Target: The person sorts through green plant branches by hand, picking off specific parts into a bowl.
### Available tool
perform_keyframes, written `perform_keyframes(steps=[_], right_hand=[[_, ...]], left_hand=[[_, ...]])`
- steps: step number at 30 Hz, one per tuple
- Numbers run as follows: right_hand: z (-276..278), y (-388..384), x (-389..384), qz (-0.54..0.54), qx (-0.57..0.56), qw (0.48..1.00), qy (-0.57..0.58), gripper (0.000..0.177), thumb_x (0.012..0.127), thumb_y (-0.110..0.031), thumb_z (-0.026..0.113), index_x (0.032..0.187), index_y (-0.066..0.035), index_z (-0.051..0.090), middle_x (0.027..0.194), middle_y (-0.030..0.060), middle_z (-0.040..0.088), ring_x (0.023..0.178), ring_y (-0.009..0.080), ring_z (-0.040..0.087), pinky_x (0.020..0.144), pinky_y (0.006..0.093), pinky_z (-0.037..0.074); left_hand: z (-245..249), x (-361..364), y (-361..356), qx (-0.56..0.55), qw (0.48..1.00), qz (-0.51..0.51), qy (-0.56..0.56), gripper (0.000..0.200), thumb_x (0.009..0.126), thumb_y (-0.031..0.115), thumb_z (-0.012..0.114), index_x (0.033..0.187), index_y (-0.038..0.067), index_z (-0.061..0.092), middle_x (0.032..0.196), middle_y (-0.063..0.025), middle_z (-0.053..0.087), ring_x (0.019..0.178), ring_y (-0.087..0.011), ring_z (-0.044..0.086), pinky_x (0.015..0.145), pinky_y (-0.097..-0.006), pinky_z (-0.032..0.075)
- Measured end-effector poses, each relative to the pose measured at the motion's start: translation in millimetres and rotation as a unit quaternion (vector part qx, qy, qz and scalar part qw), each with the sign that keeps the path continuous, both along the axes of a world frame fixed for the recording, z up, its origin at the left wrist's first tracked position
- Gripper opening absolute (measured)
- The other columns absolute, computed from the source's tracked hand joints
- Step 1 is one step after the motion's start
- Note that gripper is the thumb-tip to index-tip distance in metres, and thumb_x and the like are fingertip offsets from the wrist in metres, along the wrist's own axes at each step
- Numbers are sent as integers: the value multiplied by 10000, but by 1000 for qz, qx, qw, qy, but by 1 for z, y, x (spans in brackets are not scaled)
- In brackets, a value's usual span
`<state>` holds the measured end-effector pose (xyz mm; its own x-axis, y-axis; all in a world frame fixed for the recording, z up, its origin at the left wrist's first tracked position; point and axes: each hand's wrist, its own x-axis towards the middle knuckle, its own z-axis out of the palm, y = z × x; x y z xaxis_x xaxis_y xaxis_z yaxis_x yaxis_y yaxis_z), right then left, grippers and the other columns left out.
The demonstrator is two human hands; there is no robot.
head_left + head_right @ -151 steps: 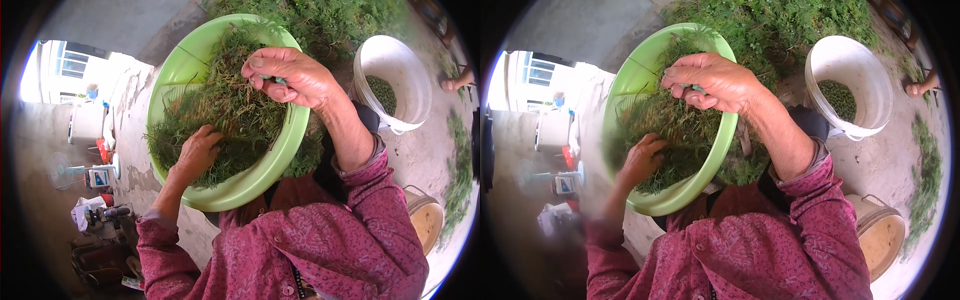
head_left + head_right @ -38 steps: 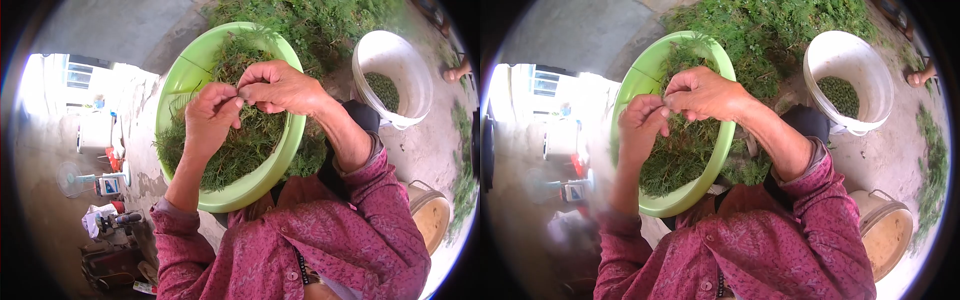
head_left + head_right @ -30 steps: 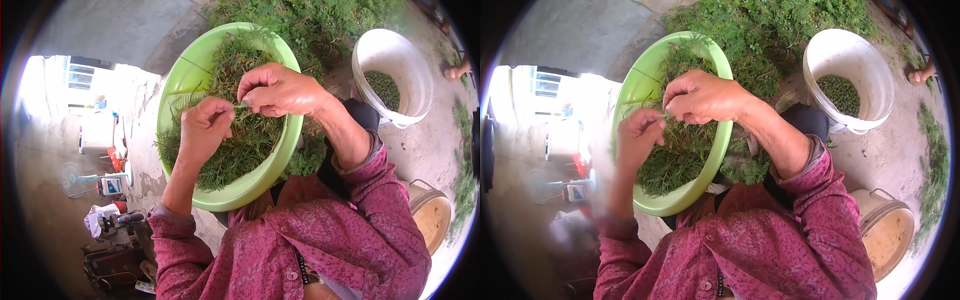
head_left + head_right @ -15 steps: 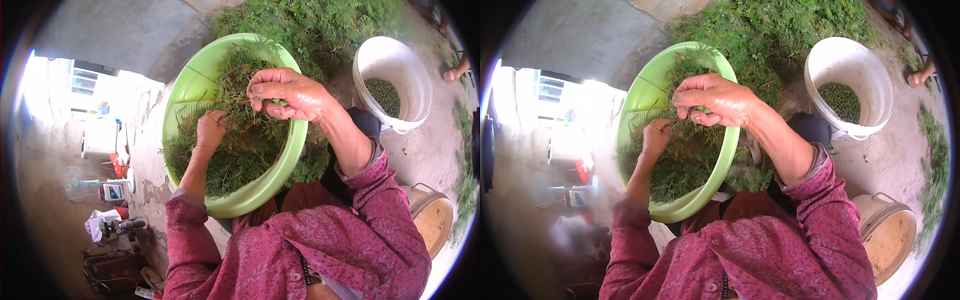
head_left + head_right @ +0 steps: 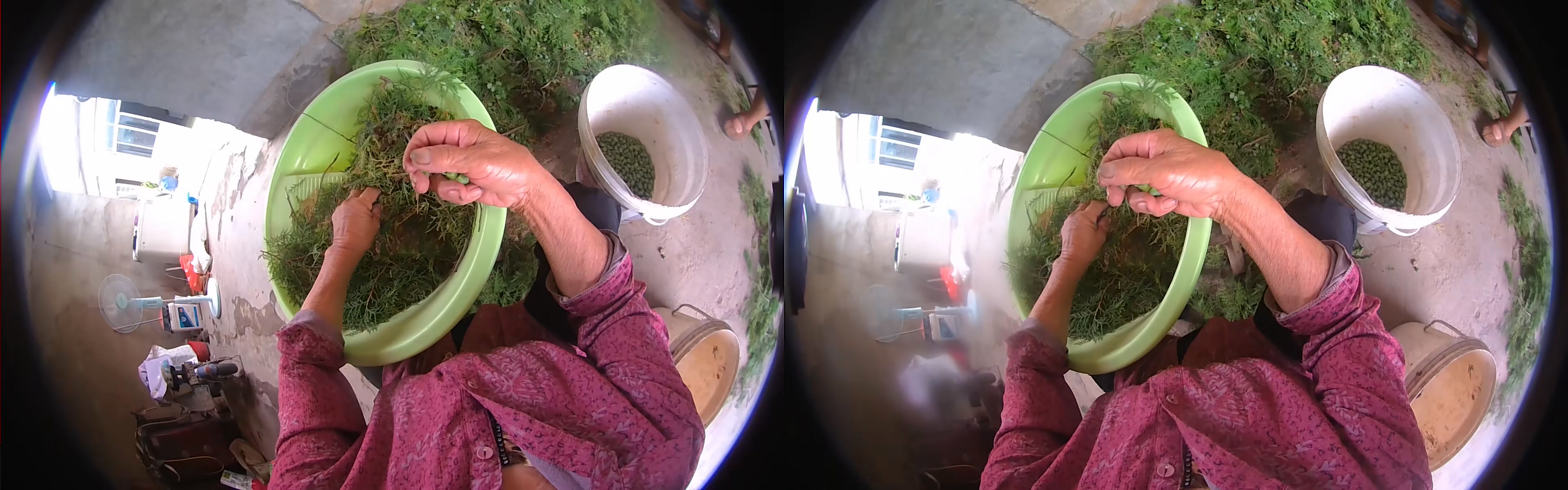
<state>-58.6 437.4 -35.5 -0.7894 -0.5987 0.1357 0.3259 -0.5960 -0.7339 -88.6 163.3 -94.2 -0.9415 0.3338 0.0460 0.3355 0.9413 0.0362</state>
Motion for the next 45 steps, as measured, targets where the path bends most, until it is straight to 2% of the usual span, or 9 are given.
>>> perform_keyframes(steps=[5, 8, 9, 16, 26, 29, 39, 42, 45], right_hand=[[0, 0, 1, -1, 5, 1000, 0, 162, 864, -154, 573, 906, 0, 543, 718, 76, 562, 465, 52, 389, 355, 170, 245], [0, -1, 2, -8, 0, 1000, -1, 126, 891, -122, 528, 897, 2, 548, 752, 96, 577, 419, 34, 354, 351, 161, 231], [0, -1, 2, -11, 0, 1000, -1, 125, 889, -122, 530, 898, 1, 550, 748, 96, 578, 419, 34, 355, 351, 161, 230], [2, -1, 3, -22, 14, 1000, 8, 122, 879, -120, 545, 907, -2, 554, 723, 87, 576, 422, 32, 362, 347, 160, 226], [-1, -1, 3, -19, 23, 999, 15, 183, 854, -166, 588, 911, 4, 551, 721, 73, 557, 482, 57, 402, 369, 173, 259], [-2, -2, 3, -24, 28, 999, 28, 186, 854, -172, 588, 916, 0, 554, 721, 73, 563, 485, 56, 405, 372, 179, 264], [-1, -2, 3, -25, 41, 998, 32, 211, 837, -185, 607, 909, 7, 561, 722, 57, 573, 485, 55, 425, 375, 177, 285], [-2, -2, 3, -22, 43, 998, 31, 214, 834, -184, 610, 914, 9, 562, 723, 56, 573, 492, 55, 429, 374, 178, 284], [-2, -3, 3, -24, 51, 998, 32, 181, 848, -155, 598, 924, 5, 559, 735, 52, 569, 489, 46, 411, 382, 176, 275]], left_hand=[[1, 1, -1, -38, 999, 2, -18, 228, 749, 129, 595, 975, 152, 576, 914, -171, 589, 833, -375, 576, 693, -453, 464], [0, 0, -16, 31, 997, -53, 47, 197, 773, 131, 593, 968, 120, 569, 837, -154, 619, 688, -308, 606, 596, -415, 474], [5, 2, -16, 159, 985, 51, -51, 161, 790, 132, 594, 945, 94, 570, 795, -133, 625, 605, -250, 587, 536, -374, 461], [38, 15, -34, 593, 692, 220, -347, 33, 827, 93, 585, 846, 66, 582, 699, -62, 608, 467, -121, 510, 420, -240, 403], [13, 19, -16, 335, 906, 177, -190, 136, 755, 94, 653, 872, 35, 617, 717, -62, 613, 513, -167, 557, 494, -294, 461], [7, 20, -5, 100, 994, -3, -34, 309, 682, 96, 683, 976, 58, 598, 866, -148, 601, 805, -315, 590, 700, -388, 470], [1, 20, -3, 57, 995, 2, -83, 335, 665, 115, 699, 979, 67, 591, 808, -126, 600, 771, -277, 601, 677, -383, 471], [8, 24, -8, 205, 974, 37, -88, 275, 709, 91, 675, 967, 39, 594, 741, -93, 610, 655, -198, 595, 597, -327, 475], [43, 34, 1, 534, 790, 153, -260, 179, 814, 34, 582, 992, 24, 598, 786, -64, 625, 554, -110, 528, 550, -257, 456]])
